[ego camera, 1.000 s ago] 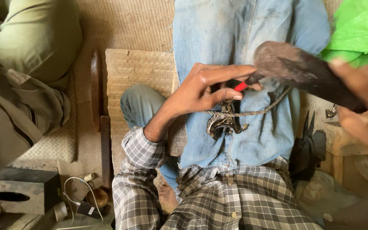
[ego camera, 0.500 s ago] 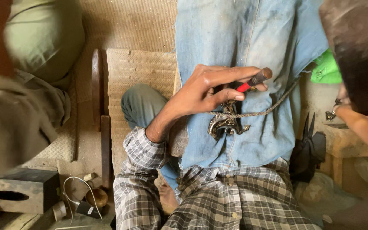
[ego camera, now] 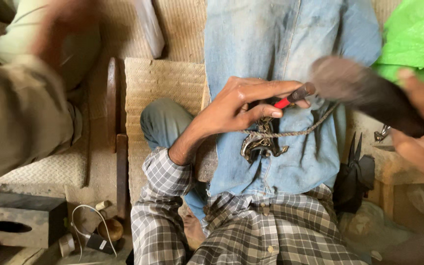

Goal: The person sits on the floor with a brass horse figurine resting on their lap, held by a rope looped around it. They hold a red-handled punch against the figurine and strike it with a wooden mallet, repositioning the punch repeatedly to work the metal surface, then set the figurine down at the end.

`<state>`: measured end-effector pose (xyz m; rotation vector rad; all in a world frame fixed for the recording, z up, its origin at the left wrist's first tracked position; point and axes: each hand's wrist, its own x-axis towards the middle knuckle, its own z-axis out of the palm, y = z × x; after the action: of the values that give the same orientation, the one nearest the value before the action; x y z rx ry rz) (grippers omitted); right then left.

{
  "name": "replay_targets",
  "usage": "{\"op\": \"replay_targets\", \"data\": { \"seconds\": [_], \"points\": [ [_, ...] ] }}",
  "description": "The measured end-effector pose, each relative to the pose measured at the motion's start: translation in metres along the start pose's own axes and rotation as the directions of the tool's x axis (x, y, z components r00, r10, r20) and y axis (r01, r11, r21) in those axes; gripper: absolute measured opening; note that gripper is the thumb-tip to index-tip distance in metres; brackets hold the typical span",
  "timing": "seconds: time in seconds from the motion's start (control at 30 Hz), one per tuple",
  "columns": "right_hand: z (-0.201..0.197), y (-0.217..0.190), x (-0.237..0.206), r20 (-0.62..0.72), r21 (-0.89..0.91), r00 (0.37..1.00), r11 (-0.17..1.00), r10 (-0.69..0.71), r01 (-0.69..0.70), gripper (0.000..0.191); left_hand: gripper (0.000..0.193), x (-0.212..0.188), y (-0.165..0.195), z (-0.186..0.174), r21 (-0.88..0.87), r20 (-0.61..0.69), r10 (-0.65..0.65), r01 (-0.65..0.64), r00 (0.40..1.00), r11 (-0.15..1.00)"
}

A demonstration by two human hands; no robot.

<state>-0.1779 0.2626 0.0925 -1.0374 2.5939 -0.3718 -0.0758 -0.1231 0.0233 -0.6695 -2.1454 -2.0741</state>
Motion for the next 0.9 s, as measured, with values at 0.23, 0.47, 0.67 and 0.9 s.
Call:
{"op": "replay_targets", "data": {
  "seconds": [0.23, 0.47, 0.67, 0.9],
  "points": [
    [-0.006, -0.02, 0.004, -0.031, 0.047, 0.999, 0.998, 0.04, -0.039, 0.088, 0.052, 0.003, -0.002, 0.001, 0.012, 0.037, -0.046, 0.046, 0.998, 0.999],
    [-0.015, -0.05, 0.013, -0.079, 0.198, 0.988, 0.973, 0.133, -0.115, 0.088, 0.054, 0.004, 0.002, -0.001, 0.037, 0.039, -0.042, 0.041, 0.998, 0.998],
    [-0.015, -0.069, 0.024, -0.086, 0.236, 0.977, 0.957, 0.195, -0.171, 0.092, 0.055, 0.013, 0.021, 0.003, -0.005, -0.071, -0.195, 0.195, 0.978, 0.981],
    [-0.004, -0.066, 0.021, -0.371, -0.103, 0.928, 0.994, -0.022, -0.018, 0.087, 0.054, 0.016, 0.042, 0.005, 0.124, -0.093, -0.146, 0.157, 0.985, 0.98]
  ]
}}
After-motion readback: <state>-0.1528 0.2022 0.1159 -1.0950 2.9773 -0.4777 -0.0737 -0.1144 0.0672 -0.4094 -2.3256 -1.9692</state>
